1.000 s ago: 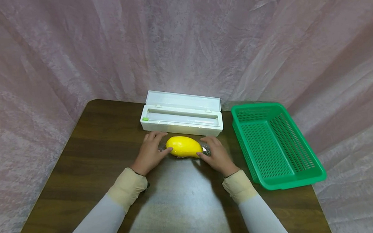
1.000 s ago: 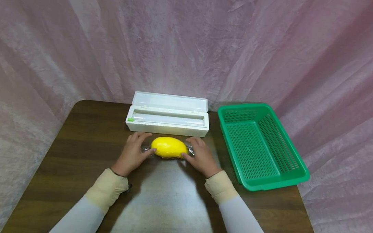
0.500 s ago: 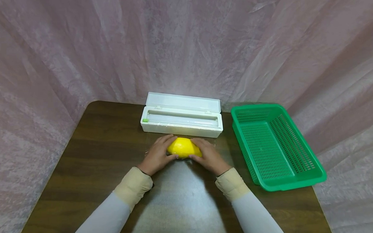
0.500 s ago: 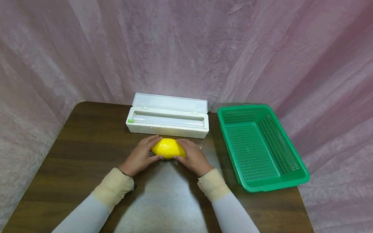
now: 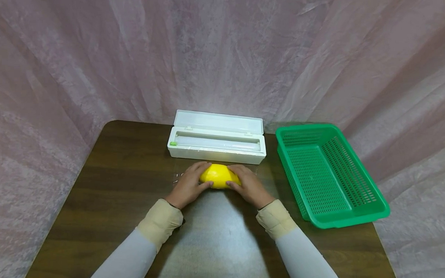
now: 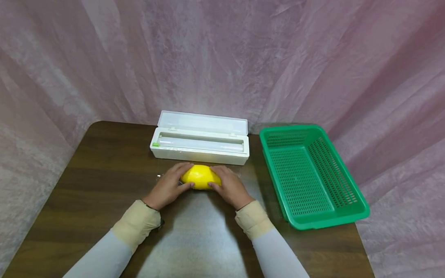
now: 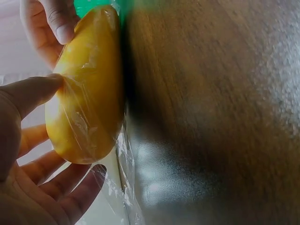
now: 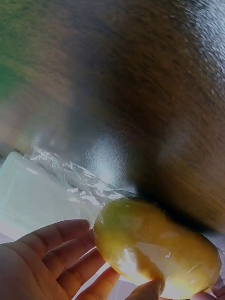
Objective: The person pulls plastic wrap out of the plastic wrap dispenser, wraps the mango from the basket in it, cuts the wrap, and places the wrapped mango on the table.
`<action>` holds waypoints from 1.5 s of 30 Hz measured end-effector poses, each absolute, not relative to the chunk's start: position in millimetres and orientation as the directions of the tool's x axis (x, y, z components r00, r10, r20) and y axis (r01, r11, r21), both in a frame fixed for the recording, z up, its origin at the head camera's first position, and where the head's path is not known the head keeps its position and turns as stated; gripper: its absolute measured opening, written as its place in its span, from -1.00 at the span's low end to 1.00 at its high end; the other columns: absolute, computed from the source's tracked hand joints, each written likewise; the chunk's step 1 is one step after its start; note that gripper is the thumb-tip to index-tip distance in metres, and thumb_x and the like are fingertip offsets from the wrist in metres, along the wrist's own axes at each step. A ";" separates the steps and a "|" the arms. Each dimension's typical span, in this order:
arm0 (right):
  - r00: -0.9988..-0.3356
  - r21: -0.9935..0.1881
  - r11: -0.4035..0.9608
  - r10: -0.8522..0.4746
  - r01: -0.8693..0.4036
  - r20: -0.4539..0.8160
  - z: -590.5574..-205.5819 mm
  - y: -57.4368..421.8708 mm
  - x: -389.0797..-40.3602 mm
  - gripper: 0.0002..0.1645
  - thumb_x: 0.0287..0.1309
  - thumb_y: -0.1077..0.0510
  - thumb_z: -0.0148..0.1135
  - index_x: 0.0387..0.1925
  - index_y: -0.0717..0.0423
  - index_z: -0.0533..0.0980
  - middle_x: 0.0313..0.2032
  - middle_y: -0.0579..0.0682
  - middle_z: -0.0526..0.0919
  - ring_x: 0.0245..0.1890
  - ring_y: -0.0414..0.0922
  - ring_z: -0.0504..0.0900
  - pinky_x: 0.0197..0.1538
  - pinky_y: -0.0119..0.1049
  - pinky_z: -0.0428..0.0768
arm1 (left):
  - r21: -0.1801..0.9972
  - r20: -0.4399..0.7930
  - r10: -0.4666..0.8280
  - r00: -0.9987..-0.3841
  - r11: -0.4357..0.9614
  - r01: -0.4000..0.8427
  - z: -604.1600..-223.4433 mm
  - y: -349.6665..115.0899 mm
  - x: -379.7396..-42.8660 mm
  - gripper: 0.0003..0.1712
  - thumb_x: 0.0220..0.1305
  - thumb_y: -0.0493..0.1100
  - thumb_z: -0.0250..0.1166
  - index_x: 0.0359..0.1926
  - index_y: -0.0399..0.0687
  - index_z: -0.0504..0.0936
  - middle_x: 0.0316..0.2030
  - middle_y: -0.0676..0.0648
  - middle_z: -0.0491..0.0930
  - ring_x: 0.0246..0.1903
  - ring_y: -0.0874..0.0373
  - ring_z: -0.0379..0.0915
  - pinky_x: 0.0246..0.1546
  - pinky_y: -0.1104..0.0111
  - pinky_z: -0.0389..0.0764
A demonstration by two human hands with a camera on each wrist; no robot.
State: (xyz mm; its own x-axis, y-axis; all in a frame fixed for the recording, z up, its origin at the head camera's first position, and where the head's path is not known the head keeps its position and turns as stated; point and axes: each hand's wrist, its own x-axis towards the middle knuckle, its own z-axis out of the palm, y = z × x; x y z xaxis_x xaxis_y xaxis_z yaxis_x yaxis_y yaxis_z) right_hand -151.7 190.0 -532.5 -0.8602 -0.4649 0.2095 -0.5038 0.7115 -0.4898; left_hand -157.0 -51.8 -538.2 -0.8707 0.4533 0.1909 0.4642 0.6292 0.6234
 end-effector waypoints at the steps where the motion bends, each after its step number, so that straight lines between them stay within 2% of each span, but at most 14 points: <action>1: -0.861 -0.489 0.713 -0.463 -0.502 0.210 -532.9 190.2 -151.9 -0.40 0.17 0.06 0.31 0.21 0.12 0.37 0.11 0.02 0.43 0.11 -0.10 0.36 0.17 -0.18 0.31 | 0.624 0.191 0.453 -0.871 0.629 0.464 -537.8 -51.9 -157.2 -0.30 0.22 0.00 0.32 0.31 -0.07 0.31 0.21 -0.11 0.28 0.16 0.02 0.21 0.12 0.12 0.30; 17: -0.849 -0.490 0.697 -0.476 -0.524 0.230 -530.7 191.7 -147.5 -0.44 0.19 0.07 0.28 0.18 0.15 0.39 0.10 0.04 0.45 0.11 -0.06 0.36 0.17 -0.13 0.30 | 0.655 0.184 0.460 -0.869 0.602 0.457 -532.1 -54.2 -153.7 -0.41 0.24 -0.06 0.31 0.26 -0.06 0.38 0.16 -0.09 0.33 0.13 0.04 0.24 0.12 0.14 0.30; 28: -0.852 -0.500 0.692 -0.461 -0.521 0.250 -532.3 190.4 -140.7 -0.46 0.19 0.10 0.29 0.17 0.13 0.40 0.09 0.03 0.45 0.06 -0.05 0.38 0.14 -0.13 0.33 | 0.626 0.204 0.482 -0.852 0.605 0.492 -530.6 -55.0 -147.3 -0.45 0.27 -0.07 0.29 0.26 0.01 0.41 0.16 -0.18 0.33 0.09 -0.02 0.25 0.06 0.07 0.34; 38: -0.864 -0.463 0.730 -0.428 -0.503 0.265 -533.8 184.5 -138.3 -0.46 0.25 0.07 0.22 0.22 0.10 0.36 0.16 0.04 0.39 0.12 -0.02 0.35 0.14 -0.06 0.32 | 0.676 0.157 0.445 -0.881 0.603 0.425 -533.1 -54.2 -149.4 -0.48 0.31 -0.09 0.24 0.27 0.03 0.40 0.18 -0.11 0.30 0.09 0.00 0.22 0.06 0.06 0.32; 41: -0.834 -0.415 0.727 -0.435 -0.548 0.340 -532.5 180.5 -133.9 -0.46 0.23 0.09 0.22 0.22 0.10 0.36 0.19 0.04 0.35 0.16 0.00 0.31 0.16 -0.04 0.30 | 0.689 0.138 0.429 -0.893 0.606 0.397 -532.7 -53.2 -150.6 -0.49 0.31 -0.09 0.23 0.27 0.05 0.39 0.17 -0.07 0.30 0.09 0.03 0.22 0.07 0.09 0.32; 45: -0.741 -0.309 0.687 -0.514 -0.657 0.433 -531.2 173.0 -121.4 -0.50 0.16 0.16 0.23 0.15 0.14 0.43 0.18 0.07 0.38 0.17 0.01 0.32 0.18 -0.02 0.29 | 0.698 0.109 0.409 -0.906 0.617 0.363 -531.7 -51.7 -153.0 -0.48 0.32 -0.08 0.21 0.28 0.09 0.38 0.17 -0.04 0.30 0.10 0.03 0.23 0.07 0.10 0.33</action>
State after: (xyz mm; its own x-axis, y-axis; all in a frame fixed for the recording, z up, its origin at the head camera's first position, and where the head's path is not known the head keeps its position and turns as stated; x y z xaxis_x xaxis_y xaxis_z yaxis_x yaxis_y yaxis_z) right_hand -121.4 173.0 -531.2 -0.7407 -0.5137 0.4329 -0.6573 0.6872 -0.3094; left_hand -153.0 -51.7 -531.7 -0.9059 0.4091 0.1092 0.3628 0.6171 0.6983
